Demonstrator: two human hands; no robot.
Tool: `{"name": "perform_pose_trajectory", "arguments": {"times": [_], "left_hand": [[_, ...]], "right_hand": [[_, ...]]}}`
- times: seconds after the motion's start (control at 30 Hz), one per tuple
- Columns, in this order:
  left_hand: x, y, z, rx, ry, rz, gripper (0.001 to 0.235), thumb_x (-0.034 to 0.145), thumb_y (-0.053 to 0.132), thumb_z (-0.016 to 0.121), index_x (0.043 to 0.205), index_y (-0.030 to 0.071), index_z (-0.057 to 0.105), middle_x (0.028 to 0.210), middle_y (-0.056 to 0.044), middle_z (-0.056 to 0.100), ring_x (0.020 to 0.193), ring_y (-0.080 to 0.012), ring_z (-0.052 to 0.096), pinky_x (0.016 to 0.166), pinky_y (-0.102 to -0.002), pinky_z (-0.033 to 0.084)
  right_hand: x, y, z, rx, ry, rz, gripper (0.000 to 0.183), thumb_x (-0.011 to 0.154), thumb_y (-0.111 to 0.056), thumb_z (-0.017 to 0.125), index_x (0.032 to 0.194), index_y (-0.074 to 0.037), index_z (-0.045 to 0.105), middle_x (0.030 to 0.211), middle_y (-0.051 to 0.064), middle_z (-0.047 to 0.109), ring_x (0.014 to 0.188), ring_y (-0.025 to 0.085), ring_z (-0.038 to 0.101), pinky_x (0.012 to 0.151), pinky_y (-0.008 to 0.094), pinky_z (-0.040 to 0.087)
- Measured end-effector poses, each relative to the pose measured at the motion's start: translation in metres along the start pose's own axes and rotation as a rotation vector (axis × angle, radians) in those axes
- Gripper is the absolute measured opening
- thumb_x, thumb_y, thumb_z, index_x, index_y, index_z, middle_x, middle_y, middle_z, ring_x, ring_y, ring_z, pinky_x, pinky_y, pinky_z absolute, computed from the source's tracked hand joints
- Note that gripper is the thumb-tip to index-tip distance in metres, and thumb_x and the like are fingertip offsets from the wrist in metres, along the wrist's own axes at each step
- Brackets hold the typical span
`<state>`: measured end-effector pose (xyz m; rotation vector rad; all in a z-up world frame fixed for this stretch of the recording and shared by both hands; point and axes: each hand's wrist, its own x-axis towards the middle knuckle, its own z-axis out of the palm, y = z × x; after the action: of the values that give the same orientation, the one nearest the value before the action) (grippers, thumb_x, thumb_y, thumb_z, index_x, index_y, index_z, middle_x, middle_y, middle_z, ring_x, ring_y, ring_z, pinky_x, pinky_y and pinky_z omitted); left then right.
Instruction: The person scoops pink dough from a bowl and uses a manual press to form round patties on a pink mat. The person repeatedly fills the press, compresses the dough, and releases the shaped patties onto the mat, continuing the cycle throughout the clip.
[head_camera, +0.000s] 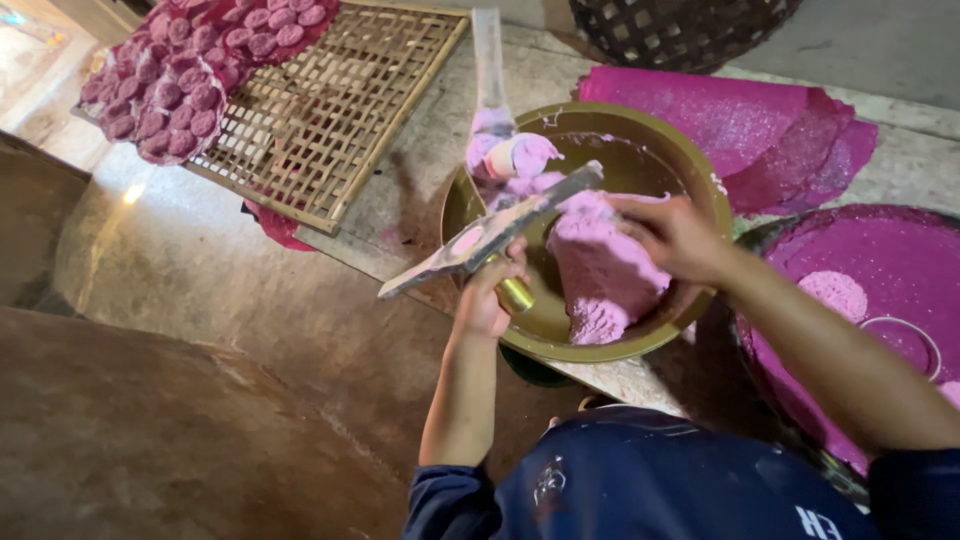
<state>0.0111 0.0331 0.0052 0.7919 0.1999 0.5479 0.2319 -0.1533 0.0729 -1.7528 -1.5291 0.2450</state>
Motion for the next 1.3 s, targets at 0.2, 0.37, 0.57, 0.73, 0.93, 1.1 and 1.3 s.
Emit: {"name": "perform_pose_trajectory", "arguments": {"times": [0.2,0.37,0.57,0.73,0.93,1.1,1.3], "left_hand": [[0.005,-0.001,-0.018,0.321,0.186,0.359,0.041,0.085,-0.004,0.063,0.126,-0.005,0.061,0.109,-0.008,0.062,0.094,-0.0175,0.063,0.077,-0.033,0.056],[-0.027,-0.021,0.018,-0.023,0.006,0.017,0.053,0.077,-0.002,0.06,0.13,0.004,0.059,0.108,-0.006,0.064,0.096,-0.0152,0.065,0.072,-0.025,0.054],[-0.078,-0.123,0.115,-0.374,-0.57,-0.559,0.042,0.09,0.002,0.071,0.13,-0.008,0.06,0.113,-0.017,0.068,0.095,-0.0226,0.065,0.087,-0.034,0.056],[-0.083,-0.154,0.183,0.46,-0.598,-0.449,0.058,0.083,0.008,0.08,0.137,0.005,0.058,0.126,-0.008,0.068,0.117,-0.0161,0.065,0.101,-0.034,0.054],[-0.102,-0.132,0.261,0.854,-0.771,-0.261,0.046,0.085,0.014,0.085,0.127,0.004,0.067,0.116,-0.007,0.076,0.108,-0.0164,0.072,0.096,-0.032,0.059],[-0.117,-0.18,0.292,0.06,-0.97,-0.571,0.046,0.088,0.019,0.082,0.129,0.005,0.065,0.122,-0.005,0.069,0.117,-0.0127,0.064,0.103,-0.028,0.048],[-0.135,-0.247,0.317,0.927,-1.035,-0.179,0.042,0.085,0.021,0.085,0.121,0.005,0.07,0.112,-0.011,0.075,0.105,-0.0197,0.072,0.089,-0.036,0.059]], "right_hand": [[-0.03,0.048,0.044,-0.04,-0.371,0.736,0.045,0.107,-0.032,0.05,0.148,-0.015,0.058,0.09,0.025,0.074,0.075,0.037,0.067,0.072,0.049,0.056],[-0.058,0.035,0.026,-0.29,-0.187,0.102,0.055,0.103,-0.036,0.056,0.149,-0.007,0.05,0.126,0.027,0.065,0.107,0.035,0.064,0.093,0.046,0.054],[-0.125,-0.037,-0.052,1.298,0.341,-0.203,0.088,0.105,-0.052,0.061,0.167,-0.014,0.009,0.154,0.023,0.047,0.135,0.035,0.056,0.105,0.051,0.057],[-0.209,-0.067,-0.125,1.006,0.625,-0.104,0.086,0.105,-0.031,0.067,0.171,-0.023,0.013,0.146,0.026,0.054,0.103,0.033,0.071,0.08,0.038,0.064],[-0.31,-0.097,-0.176,-0.02,0.377,-0.333,0.056,0.088,-0.019,0.066,0.141,-0.037,0.058,0.13,0.029,0.064,0.111,0.04,0.072,0.084,0.039,0.066],[-0.359,-0.115,-0.187,-0.19,0.283,-0.342,0.059,0.09,-0.018,0.065,0.144,-0.006,0.045,0.13,0.031,0.061,0.116,0.045,0.068,0.095,0.049,0.06],[-0.388,-0.104,-0.181,-0.124,0.263,0.025,0.065,0.095,-0.021,0.064,0.153,-0.005,0.039,0.144,0.028,0.059,0.133,0.044,0.06,0.109,0.051,0.05]]}}
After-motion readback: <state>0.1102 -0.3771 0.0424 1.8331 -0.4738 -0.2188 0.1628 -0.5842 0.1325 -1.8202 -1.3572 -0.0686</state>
